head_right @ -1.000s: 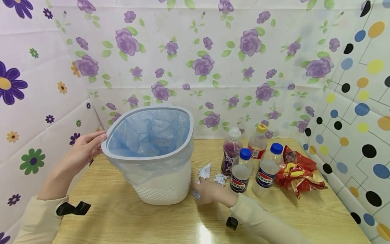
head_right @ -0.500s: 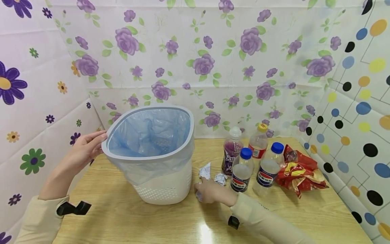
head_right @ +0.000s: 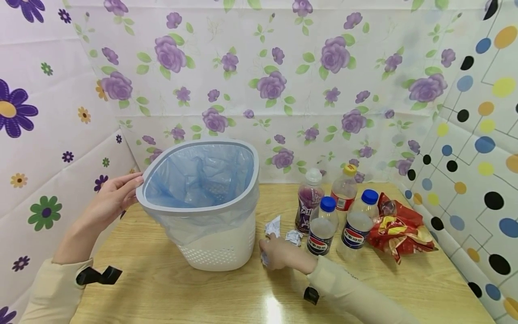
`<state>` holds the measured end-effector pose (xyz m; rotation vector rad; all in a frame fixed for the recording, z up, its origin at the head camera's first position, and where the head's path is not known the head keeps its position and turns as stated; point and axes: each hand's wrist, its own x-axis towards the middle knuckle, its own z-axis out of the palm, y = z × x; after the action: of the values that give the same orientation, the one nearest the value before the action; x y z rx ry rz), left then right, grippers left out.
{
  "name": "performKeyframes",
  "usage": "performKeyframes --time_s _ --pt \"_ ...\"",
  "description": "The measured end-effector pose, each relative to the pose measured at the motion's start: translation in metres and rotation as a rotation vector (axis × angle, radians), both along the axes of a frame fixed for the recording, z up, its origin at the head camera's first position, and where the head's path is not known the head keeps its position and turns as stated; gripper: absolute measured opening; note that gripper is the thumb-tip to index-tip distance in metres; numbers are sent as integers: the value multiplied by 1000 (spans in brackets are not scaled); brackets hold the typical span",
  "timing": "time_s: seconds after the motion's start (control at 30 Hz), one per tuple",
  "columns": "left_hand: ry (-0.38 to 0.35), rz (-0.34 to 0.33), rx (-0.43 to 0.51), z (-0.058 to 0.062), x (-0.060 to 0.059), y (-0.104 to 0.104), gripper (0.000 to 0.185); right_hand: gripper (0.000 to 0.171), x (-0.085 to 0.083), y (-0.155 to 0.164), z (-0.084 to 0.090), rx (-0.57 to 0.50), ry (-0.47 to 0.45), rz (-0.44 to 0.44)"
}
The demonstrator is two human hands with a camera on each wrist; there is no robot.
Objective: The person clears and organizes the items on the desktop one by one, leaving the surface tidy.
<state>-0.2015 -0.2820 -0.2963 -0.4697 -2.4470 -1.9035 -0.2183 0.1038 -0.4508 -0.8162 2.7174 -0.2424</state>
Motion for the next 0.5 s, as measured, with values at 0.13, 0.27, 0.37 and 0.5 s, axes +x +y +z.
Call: performKeyframes --time_s 0.13,0.27,0.37,0.5 --pt "2 4 -4 0 0 0 60 47 -1 1 5 -21 -4 10" --pt "0 2 0 0 1 0 60 45 -2 1 9 -50 0 -2" --pt "-3 0 3 0 1 0 61 42 -3 2 11 -73 9 3" --pt "-2 -3 4 -1 0 0 60 41 -6 4 16 -75 15 6"
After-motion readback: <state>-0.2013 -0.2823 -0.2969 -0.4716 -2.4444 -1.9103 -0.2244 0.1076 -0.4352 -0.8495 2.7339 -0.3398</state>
